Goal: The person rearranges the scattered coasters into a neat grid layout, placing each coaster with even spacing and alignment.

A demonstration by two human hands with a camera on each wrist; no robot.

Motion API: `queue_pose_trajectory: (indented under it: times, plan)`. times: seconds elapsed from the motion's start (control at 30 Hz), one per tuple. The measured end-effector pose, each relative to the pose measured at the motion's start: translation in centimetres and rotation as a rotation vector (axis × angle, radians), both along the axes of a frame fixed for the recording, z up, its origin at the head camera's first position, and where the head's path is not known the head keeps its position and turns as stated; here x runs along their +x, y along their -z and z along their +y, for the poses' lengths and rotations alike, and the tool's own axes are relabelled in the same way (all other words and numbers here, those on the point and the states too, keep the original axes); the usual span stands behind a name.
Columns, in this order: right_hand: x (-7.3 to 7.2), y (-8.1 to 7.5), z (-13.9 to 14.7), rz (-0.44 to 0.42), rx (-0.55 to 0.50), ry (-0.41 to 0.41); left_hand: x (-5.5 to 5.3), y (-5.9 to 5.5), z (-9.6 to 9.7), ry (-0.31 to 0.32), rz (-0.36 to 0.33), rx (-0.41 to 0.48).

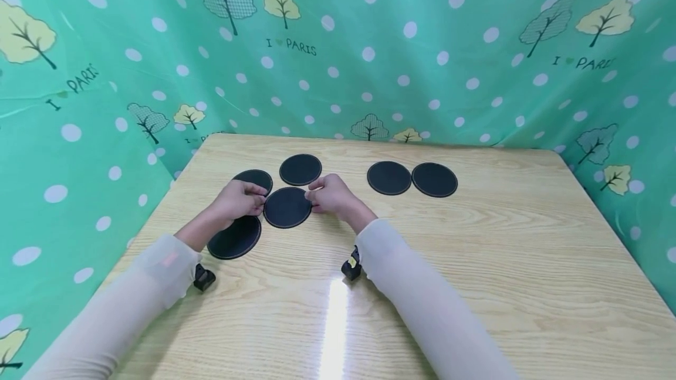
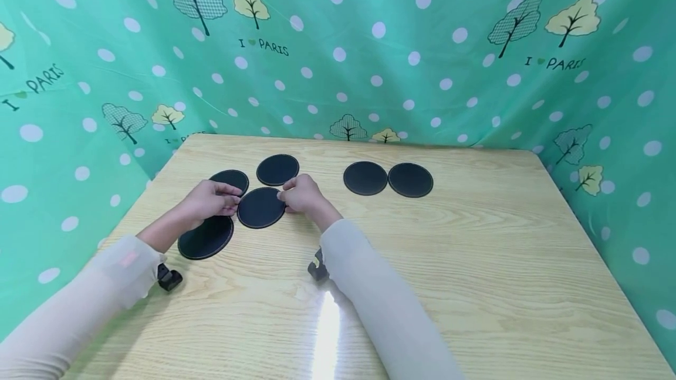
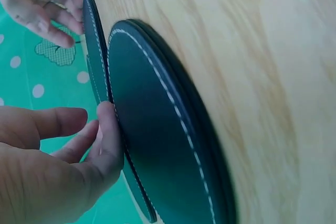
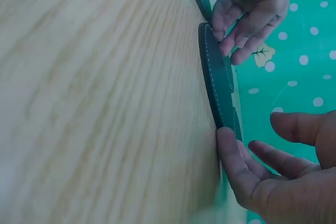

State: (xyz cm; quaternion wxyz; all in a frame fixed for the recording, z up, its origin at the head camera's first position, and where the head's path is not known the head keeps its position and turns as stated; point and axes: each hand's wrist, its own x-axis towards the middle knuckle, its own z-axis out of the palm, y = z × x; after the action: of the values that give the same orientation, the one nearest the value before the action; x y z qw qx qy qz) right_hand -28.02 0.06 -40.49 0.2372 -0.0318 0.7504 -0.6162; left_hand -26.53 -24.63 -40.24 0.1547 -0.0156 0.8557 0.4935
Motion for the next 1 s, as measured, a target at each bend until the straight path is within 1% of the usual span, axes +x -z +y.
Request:
queue_pose_trajectory:
  times: [0.07,0.17,0.47,0.57,0.8,0.9,1.0]
  plan:
    - [-0.11,0.15,0.05,-0.026,-0.021,0.014,0.03,0.04,0.14,-0.006,-0.013,0.018]
    - [-0.24,0.31,0.04,-0.035,-0.019,0.026,0.04,0.10,0.43,-0.011,-0.018,0.007]
    - [-0.32,0.14,-0.49,-0.028,0.051,0.032,0.04,0.41,0.80,-0.021,-0.019,-0.014]
    - [-0.39,0.19,-0.59,-0.029,0.046,0.038,0.08,0.55,0.83,-0.026,-0.002,-0.011]
    - [-0.45,0.29,-0.50,-0.041,0.007,0.085,0.07,0.60,0.89,-0.040,0.029,0.031]
    - [-0.37,0.21,-0.42,-0.055,-0.012,0.104,0.05,0.65,0.83,-0.033,0.029,0.048]
    - [-0.27,0.19,-0.15,-0.065,-0.019,0.130,0.02,0.47,0.90,-0.017,0.023,0.056]
